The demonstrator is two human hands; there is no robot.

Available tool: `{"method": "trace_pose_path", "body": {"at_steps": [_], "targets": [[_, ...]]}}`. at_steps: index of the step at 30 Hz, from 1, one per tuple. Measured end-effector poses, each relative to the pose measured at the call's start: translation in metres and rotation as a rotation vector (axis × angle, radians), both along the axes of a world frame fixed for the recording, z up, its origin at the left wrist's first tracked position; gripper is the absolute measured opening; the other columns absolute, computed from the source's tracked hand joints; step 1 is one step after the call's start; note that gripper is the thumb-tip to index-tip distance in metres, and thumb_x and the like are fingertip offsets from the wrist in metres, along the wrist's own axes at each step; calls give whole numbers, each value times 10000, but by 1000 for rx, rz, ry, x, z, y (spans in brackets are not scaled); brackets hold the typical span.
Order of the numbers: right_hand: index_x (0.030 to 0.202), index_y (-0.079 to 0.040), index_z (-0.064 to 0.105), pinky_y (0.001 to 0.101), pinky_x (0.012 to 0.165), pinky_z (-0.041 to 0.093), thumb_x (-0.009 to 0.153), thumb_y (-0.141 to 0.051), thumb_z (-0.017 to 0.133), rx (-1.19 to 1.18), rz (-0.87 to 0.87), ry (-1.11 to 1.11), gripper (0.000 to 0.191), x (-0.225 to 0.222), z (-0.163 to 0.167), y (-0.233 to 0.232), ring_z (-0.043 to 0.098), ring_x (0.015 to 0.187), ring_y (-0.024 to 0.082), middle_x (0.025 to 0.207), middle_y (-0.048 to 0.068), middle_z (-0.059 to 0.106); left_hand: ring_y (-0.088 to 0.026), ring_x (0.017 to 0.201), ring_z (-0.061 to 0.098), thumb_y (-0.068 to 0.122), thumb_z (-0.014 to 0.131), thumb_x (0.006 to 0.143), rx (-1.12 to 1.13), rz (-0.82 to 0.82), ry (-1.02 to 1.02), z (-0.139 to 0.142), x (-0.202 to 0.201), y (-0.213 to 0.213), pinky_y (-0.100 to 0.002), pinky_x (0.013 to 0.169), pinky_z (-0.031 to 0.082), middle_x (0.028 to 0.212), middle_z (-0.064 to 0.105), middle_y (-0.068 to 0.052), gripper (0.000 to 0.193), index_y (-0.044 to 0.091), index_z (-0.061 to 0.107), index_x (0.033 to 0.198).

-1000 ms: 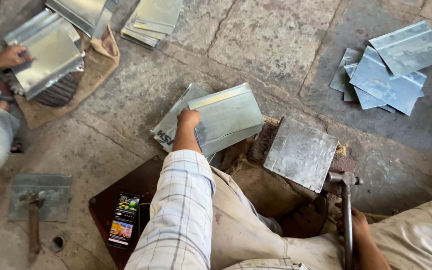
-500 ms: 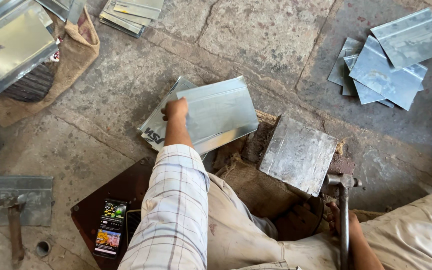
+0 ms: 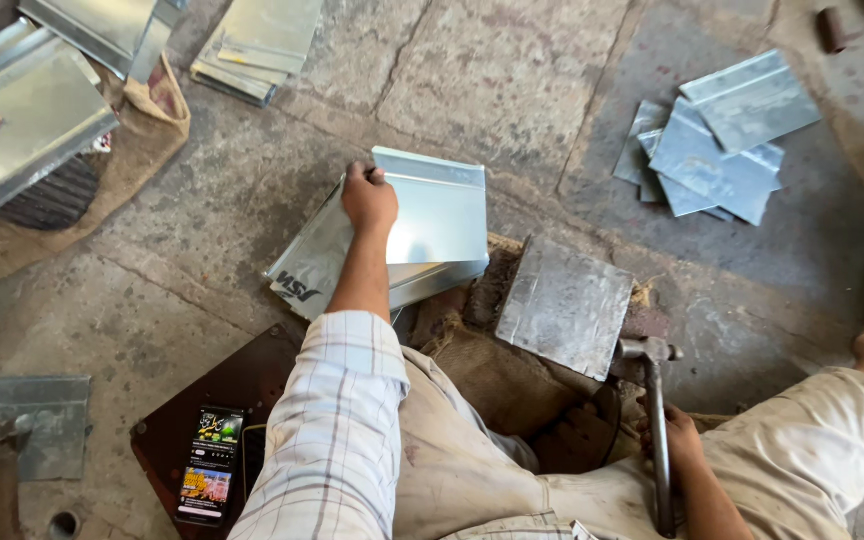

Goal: The person uses a hammer to flatten and straighten multiple rectangular metal sheets on a stone floor, handling them one at a time and placing them into a pile.

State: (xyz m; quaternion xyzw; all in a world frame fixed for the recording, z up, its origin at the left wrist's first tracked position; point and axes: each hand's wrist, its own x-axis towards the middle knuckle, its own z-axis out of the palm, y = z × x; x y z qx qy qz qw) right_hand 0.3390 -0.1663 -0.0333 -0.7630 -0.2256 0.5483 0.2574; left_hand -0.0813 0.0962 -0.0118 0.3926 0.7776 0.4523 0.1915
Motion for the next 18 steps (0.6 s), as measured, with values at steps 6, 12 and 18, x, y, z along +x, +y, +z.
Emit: {"method": "trace_pose_path", "body": {"at_steps": [6,12,18], "targets": [[1260,6,638,333,555,505,1073,-337,634,307,-293,-269,391,22,17,-6,566,661,163,866,68,642,-346,877,684,55,625,970,356,-209,300,53,19,-39,-489,787,521,942,735,-87,46,87,629,1004],[1288,-9,677,315,740,534,1055,-256,679,780,-134,-345,339,26,54,-10,638,853,169,1032,117,712,-243,873,666,14,612,924,604,-379,539,103,44,-114,-440,901,379,938,737,-11,107,104,622,982],[1237,-65,688,377,922,549,844,-215,800,1150,235,-718,436,-24,118,-27,705,1104,254,1175,142,735,-326,806,617,48,659,903,548,-604,382,157,98,-166,-438,853,432,886,763,-38,73,99,674,954]]}}
